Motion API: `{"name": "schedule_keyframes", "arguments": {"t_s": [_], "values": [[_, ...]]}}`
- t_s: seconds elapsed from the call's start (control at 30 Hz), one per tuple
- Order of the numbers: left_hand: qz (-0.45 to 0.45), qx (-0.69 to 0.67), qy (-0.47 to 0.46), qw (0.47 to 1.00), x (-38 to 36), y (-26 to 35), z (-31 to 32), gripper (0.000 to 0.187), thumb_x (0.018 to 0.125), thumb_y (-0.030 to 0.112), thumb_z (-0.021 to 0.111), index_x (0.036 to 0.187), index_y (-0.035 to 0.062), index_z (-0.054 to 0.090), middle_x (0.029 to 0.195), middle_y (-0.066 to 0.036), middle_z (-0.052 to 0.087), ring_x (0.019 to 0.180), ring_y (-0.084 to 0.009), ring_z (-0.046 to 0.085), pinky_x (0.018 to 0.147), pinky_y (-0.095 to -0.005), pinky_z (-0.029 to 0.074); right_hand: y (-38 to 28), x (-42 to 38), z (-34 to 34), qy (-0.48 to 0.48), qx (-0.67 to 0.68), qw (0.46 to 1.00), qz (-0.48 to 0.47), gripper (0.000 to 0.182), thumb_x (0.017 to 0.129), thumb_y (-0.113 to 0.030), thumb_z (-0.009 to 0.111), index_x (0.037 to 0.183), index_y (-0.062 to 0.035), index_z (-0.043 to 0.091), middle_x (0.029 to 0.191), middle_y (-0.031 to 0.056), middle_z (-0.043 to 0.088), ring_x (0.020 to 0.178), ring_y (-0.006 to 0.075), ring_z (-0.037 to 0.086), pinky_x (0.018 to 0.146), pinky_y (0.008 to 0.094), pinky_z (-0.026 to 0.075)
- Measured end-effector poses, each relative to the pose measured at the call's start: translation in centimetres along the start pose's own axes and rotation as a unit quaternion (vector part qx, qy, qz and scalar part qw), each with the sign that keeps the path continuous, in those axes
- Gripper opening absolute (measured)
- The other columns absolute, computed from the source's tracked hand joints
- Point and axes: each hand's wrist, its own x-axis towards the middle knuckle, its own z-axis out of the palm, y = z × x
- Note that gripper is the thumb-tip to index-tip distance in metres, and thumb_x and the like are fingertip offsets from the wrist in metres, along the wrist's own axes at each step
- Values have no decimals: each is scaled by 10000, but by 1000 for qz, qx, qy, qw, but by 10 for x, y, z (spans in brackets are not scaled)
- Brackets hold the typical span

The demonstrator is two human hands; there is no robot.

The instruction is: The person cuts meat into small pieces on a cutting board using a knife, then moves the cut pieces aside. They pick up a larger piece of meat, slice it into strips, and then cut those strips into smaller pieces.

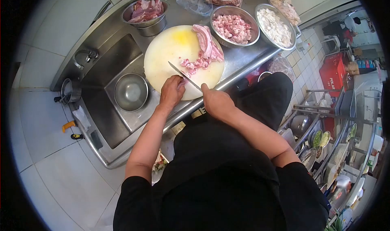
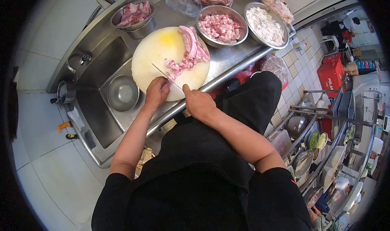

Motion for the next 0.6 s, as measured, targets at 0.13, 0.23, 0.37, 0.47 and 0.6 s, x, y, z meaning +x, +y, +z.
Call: {"name": "schedule_keyframes", "arguments": {"t_s": [0.13, 0.23, 0.37, 0.47, 0.6], "values": [[3, -21, -11, 1000, 0, 1, -2, 239, 801, 60, 665, 1037, 20, 674, 1072, -157, 678, 1043, -356, 643, 923, -430, 529, 3, 21, 15, 65, 12, 997, -29, 119, 978, -93, 483, 1044, 6, 472, 731, 239, 668, 704, 443, 678, 653, 565, 524], [-18, -8, 6, 1000, 0, 4, 0, 243, 793, 65, 679, 1033, 25, 679, 1064, -154, 680, 1033, -352, 646, 917, -427, 533, 0, 26, 14, 55, 26, 998, -29, 118, 977, -87, 480, 1043, 11, 472, 724, 250, 664, 700, 445, 677, 646, 562, 526], [-11, -7, 25, 1000, 1, -1, 7, 247, 784, 73, 700, 1026, 30, 685, 1057, -147, 684, 1015, -347, 653, 900, -427, 540, 4, 11, 8, -30, 29, 999, 18, 195, 930, -50, 474, 1105, 36, 486, 839, 296, 695, 824, 468, 704, 759, 570, 544], [10, -3, 33, 999, 2, -4, 10, 237, 781, 79, 710, 1011, 30, 688, 1027, -141, 689, 987, -351, 659, 878, -428, 544, 9, -19, 3, -42, 37, 998, 31, 199, 932, -54, 473, 1105, 44, 486, 836, 299, 692, 805, 477, 698, 753, 574, 541], [3, -32, 20, 999, 0, -3, 7, 220, 783, 71, 709, 997, 26, 685, 997, -142, 691, 968, -355, 661, 857, -428, 546, 8, -34, -9, -70, 41, 995, 55, 215, 932, -52, 464, 1119, 54, 473, 827, 298, 686, 801, 482, 690, 744, 574, 536]]}}
